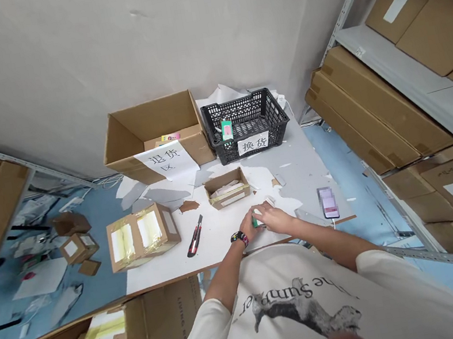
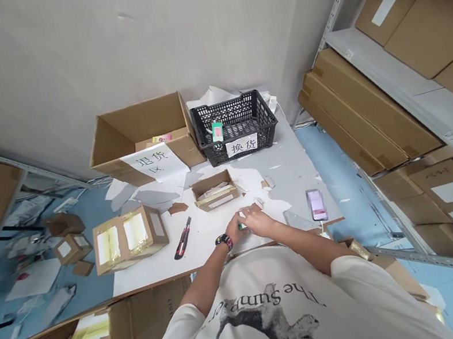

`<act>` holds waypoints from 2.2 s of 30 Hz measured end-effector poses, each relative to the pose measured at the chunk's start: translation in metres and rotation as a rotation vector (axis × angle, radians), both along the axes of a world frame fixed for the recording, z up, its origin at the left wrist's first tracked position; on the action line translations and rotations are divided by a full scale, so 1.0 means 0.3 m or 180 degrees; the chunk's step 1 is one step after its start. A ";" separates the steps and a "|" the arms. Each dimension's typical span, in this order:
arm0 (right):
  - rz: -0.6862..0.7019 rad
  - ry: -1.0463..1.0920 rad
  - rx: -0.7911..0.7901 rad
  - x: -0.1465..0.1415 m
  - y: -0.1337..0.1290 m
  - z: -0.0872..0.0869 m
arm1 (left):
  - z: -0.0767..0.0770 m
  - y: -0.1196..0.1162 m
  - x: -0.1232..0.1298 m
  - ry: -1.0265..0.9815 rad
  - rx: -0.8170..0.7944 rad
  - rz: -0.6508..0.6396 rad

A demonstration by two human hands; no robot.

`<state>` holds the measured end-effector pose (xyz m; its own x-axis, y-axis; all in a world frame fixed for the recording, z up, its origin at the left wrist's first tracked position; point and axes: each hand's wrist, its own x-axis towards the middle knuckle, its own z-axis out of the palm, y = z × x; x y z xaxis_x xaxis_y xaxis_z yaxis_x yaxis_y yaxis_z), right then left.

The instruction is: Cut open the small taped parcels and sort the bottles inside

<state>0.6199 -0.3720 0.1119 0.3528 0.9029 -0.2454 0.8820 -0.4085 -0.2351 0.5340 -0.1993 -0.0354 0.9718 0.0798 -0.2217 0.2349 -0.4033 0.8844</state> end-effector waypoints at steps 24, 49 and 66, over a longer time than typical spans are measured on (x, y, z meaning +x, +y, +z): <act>-0.1044 0.0210 0.0964 -0.016 0.007 -0.095 | 0.175 0.027 -0.105 -0.0039 0.0010 0.0463; -0.1073 0.0066 -0.0211 -0.017 0.163 0.012 | 0.204 0.015 -0.092 -0.0184 0.0651 0.0317; -0.1876 0.0959 0.2732 0.206 -0.043 0.330 | 0.215 0.019 -0.088 -0.0226 0.0550 0.0290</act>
